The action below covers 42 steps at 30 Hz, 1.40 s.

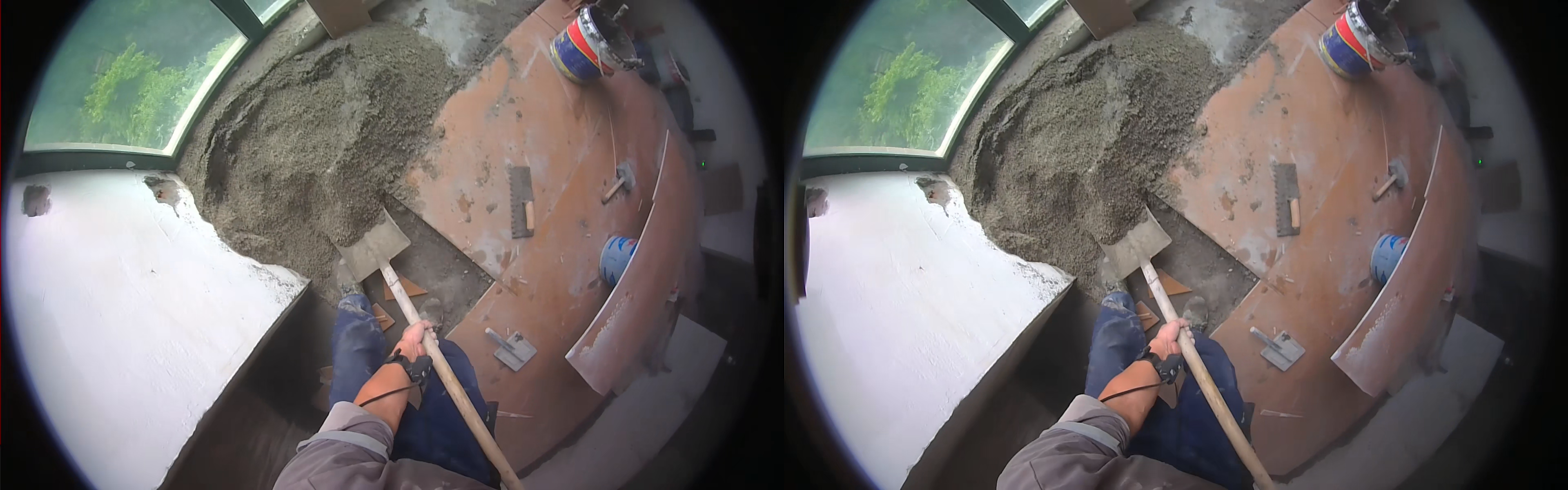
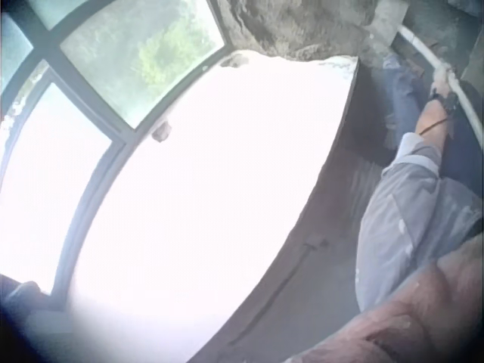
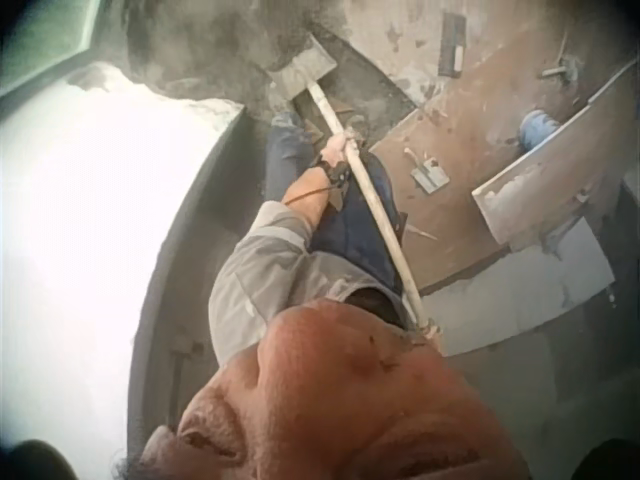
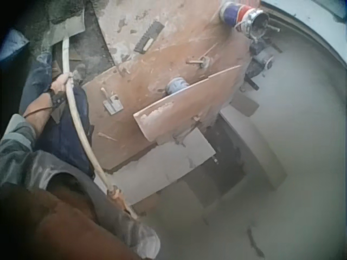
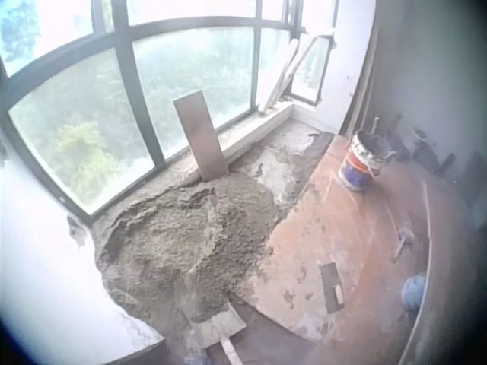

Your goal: The person moves a tile and a bucket aside, then uses a shovel to spread and level a pile of wet mortar across the floor. He then picks up a tile and places it onto the prepared mortar surface.

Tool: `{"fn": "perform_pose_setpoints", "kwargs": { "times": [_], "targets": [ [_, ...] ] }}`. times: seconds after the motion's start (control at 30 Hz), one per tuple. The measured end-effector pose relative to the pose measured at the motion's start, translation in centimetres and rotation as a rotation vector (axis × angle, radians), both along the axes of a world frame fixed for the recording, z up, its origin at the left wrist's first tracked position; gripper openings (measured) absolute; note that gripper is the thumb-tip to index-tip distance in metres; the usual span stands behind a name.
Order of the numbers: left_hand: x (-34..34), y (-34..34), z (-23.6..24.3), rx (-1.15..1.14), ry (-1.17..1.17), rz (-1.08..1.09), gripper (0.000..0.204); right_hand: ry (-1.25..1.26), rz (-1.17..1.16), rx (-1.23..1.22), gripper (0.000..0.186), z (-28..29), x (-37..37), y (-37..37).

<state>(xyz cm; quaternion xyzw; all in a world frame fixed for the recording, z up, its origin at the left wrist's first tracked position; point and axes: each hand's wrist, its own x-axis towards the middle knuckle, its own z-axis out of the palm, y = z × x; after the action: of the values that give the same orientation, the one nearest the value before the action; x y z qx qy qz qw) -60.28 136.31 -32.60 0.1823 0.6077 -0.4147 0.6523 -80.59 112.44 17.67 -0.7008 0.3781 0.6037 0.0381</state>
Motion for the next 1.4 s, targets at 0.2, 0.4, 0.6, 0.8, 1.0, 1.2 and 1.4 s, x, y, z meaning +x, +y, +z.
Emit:
{"fn": "perform_pose_setpoints", "kwargs": {
  "times": [0.2,0.4,0.6,0.8,1.0,1.2,1.4],
  "targets": [
    [3.1,-0.6,-0.1,-0.038,-0.008,0.145,0.012,-0.061,0.325,-0.13,0.043,-3.3,-2.4,-4.6],
    [4.8,0.7,0.9,0.0,-0.026,0.107,0.012,-0.196,0.401,-0.118,0.038,-8.0,-8.2,-10.2],
    [9.8,7.9,2.0,0.468,-0.105,-0.176,0.015,-0.325,-0.108,0.367,0.036,-16.5,-3.9,-9.7],
    [16.3,16.3,8.5,1.151,-0.447,-0.642,0.039,-0.315,-0.211,0.434,0.044,-21.2,-3.3,-2.7],
    [11.2,15.6,12.1,0.509,-0.322,-0.079,0.02,-0.716,0.036,0.663,0.031,-17.6,-8.7,-6.4],
    [-4.0,2.2,7.0,0.134,0.025,0.081,0.01,-0.115,0.134,0.131,0.038,-0.6,-11.4,-9.9],
    [-10.6,-2.9,5.7,-0.029,0.165,0.138,0.01,-0.091,0.797,0.004,0.055,9.6,-16.9,-9.4]
  ]
}}
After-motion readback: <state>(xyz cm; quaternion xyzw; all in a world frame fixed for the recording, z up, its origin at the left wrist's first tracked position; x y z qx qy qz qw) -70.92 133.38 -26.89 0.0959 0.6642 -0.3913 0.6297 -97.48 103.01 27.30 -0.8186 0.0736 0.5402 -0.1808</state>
